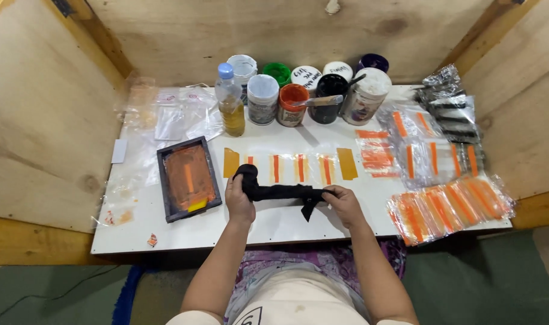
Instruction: The person uses a black cloth to wipe a white table surface. The table contains several paint containers, a tray with orange paint, and plastic-wrapped items. The person wipes the table area between the paint tray and the wrapped items.
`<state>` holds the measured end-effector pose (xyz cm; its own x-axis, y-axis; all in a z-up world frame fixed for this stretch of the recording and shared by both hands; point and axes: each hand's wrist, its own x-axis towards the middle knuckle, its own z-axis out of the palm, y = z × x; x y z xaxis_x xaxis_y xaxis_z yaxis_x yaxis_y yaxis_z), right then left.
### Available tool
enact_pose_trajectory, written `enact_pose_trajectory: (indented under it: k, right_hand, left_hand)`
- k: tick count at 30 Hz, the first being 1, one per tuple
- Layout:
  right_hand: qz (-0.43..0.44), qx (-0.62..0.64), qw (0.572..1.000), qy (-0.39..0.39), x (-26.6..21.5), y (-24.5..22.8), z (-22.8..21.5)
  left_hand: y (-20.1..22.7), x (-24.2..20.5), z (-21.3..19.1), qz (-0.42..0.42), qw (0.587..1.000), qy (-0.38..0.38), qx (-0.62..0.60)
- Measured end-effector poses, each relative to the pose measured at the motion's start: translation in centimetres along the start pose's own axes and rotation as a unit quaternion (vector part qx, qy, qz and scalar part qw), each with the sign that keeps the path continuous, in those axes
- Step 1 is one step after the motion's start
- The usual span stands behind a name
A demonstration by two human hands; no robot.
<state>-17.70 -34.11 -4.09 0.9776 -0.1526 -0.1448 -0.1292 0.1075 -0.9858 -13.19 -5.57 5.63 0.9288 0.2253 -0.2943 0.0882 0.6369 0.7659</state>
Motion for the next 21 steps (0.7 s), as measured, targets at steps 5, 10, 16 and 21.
enact_pose_trajectory:
  k: [5, 10, 16, 21]
  right_hand:
    - [-0.004, -0.011, 1.000, 0.016, -0.8, -1.2, -0.4]
    - [0.002, 0.006, 1.000, 0.023, -0.4, 0.0, -0.3]
    - [0.037, 0.019, 0.995, 0.089, 0.4, 1.2, -0.4]
    - [-0.004, -0.003, 0.997, 0.080, 1.6, 1.6, 0.7]
  left_hand:
    - [-1.9, 1.2, -2.7, 0.028, 0.999, -0.010, 0.041]
    - [-4.7, 1.1, -4.2, -0.003, 0.988, -0.059, 0.141]
    - [-2.5, -3.8, 0.0, -0.007, 0.863, -0.218, 0.456]
    - [-6.2, -3.6, 1.9, 0.265, 0.705, -0.335, 0.566]
